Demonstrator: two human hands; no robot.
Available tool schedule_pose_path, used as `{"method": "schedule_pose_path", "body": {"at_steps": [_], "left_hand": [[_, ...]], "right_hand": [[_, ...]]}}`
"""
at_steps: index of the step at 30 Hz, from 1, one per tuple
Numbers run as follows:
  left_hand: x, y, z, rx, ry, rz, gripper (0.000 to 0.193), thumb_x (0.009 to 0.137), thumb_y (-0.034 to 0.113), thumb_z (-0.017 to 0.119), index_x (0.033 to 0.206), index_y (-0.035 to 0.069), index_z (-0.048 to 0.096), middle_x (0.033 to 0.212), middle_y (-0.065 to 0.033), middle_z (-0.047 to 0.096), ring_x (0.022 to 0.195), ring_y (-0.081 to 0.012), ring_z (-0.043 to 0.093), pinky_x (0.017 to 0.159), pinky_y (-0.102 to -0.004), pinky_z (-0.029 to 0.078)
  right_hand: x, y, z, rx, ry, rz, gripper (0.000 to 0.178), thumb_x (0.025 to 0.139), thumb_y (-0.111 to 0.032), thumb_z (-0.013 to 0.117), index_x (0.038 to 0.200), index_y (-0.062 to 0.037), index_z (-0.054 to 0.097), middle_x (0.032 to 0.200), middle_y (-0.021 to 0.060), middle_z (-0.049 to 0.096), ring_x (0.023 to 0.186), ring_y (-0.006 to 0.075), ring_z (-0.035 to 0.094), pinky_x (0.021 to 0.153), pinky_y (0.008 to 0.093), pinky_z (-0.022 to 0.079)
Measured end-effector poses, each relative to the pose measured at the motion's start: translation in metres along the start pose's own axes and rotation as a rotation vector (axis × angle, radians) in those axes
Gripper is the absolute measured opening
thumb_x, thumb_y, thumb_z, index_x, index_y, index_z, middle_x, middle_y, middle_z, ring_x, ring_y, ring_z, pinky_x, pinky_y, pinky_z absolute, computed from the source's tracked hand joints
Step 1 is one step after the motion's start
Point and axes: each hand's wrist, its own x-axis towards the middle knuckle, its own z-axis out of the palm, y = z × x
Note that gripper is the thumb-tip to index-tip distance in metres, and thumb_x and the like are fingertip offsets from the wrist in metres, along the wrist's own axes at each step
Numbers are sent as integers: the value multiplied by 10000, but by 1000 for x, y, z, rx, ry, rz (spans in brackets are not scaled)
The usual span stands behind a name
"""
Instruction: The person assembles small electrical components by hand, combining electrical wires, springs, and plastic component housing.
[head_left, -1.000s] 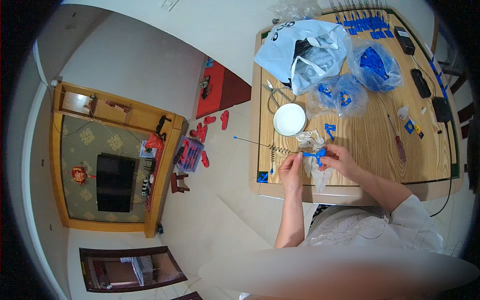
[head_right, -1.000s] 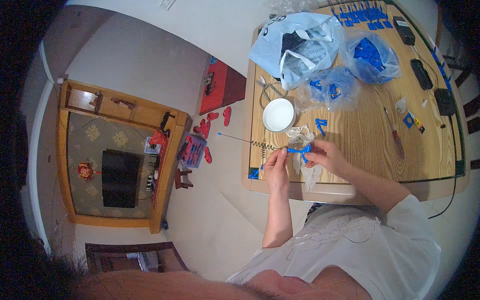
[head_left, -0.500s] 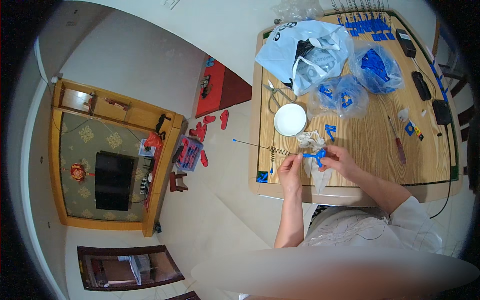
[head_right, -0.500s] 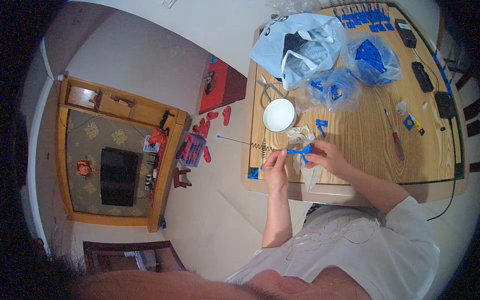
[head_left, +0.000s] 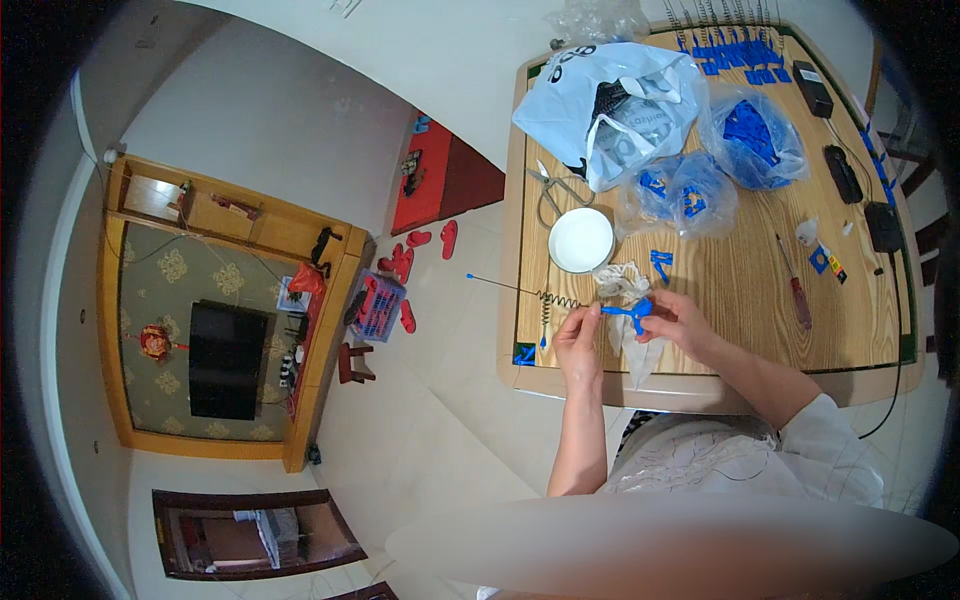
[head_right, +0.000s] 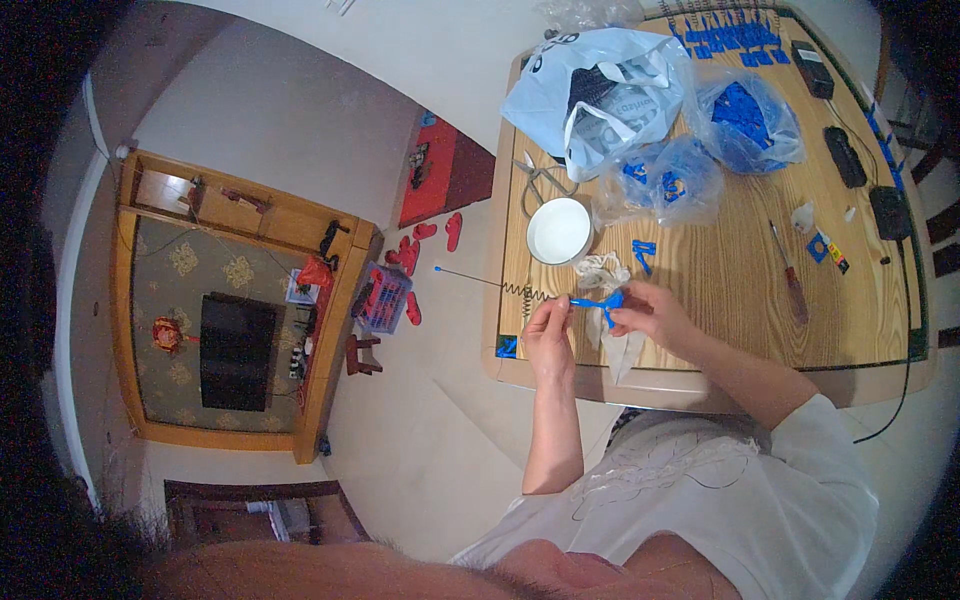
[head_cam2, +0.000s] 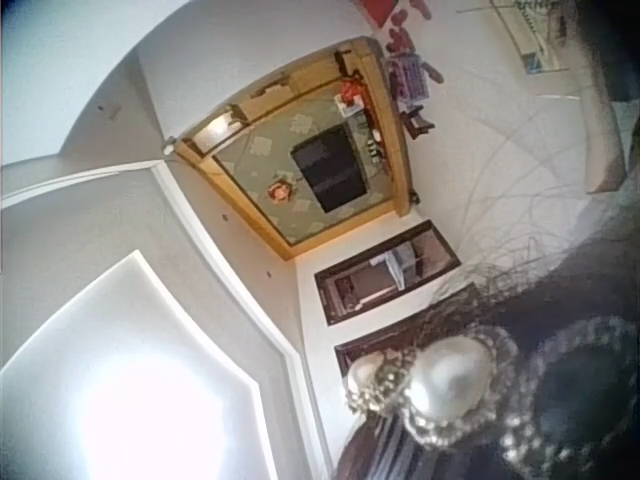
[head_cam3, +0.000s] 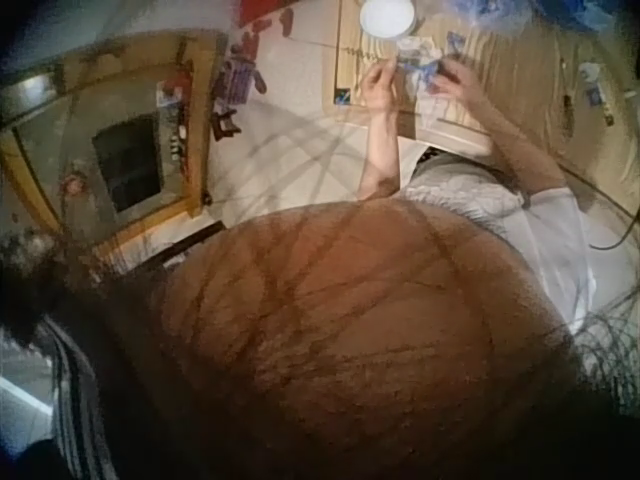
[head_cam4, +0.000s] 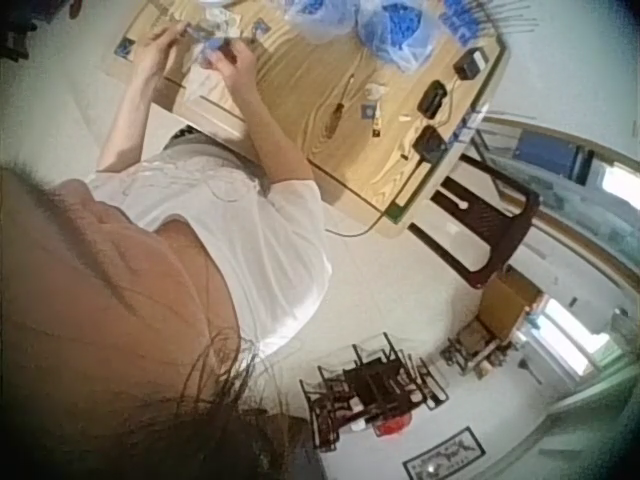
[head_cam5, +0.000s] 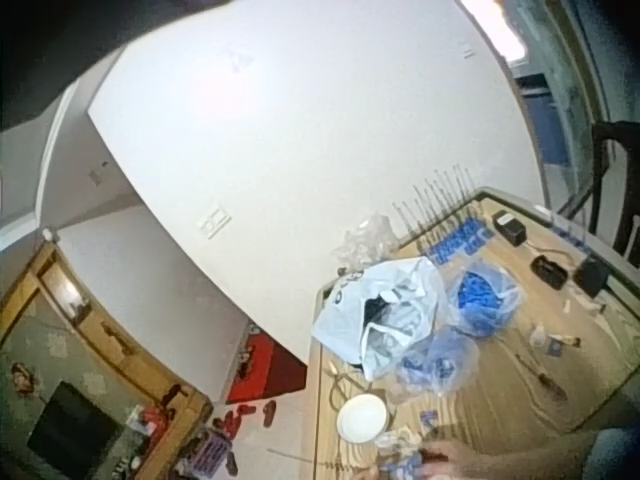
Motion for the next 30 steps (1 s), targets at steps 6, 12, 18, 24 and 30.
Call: {"method": "schedule_pose_path", "body": {"at_steps": [6,12,18,24,30], "left_hand": [[-3,6,-1,68,-7,-43,45,794,44,633,822,9,641,752,-2,592,679,-63,488,625,-192,375],[-4,6,-3,101,-61,-39,32,768,27,660,795,20,645,767,3,595,727,-67,515,669,-193,395],[-6,9,-2,51,-48,-19,32,759,-3,656,787,8,645,809,-39,614,750,-98,547,704,-206,418],[-5,7,-2,38,-45,-8,39,756,-7,658,790,6,647,826,-48,619,767,-103,557,713,-212,428],[-6,4,-8,30,-49,-52,52,757,-3,659,806,11,652,846,-41,625,779,-94,555,716,-210,429]], "right_hand": [[-6,10,0,-416,48,-302,487,686,75,674,1106,-13,445,984,85,570,895,144,584,801,288,491],[-3,19,0,-518,121,-533,449,669,24,712,1064,-16,502,981,80,564,858,153,605,756,271,521],[-6,13,3,-610,134,-581,454,649,16,728,1051,-8,519,981,97,546,841,156,608,744,263,527],[-6,11,3,-614,143,-605,445,647,11,731,1038,-10,522,1001,99,544,853,160,601,719,261,531],[-4,1,2,-831,170,-796,507,643,26,726,1090,-31,494,1055,99,539,924,177,576,781,301,503]]}}
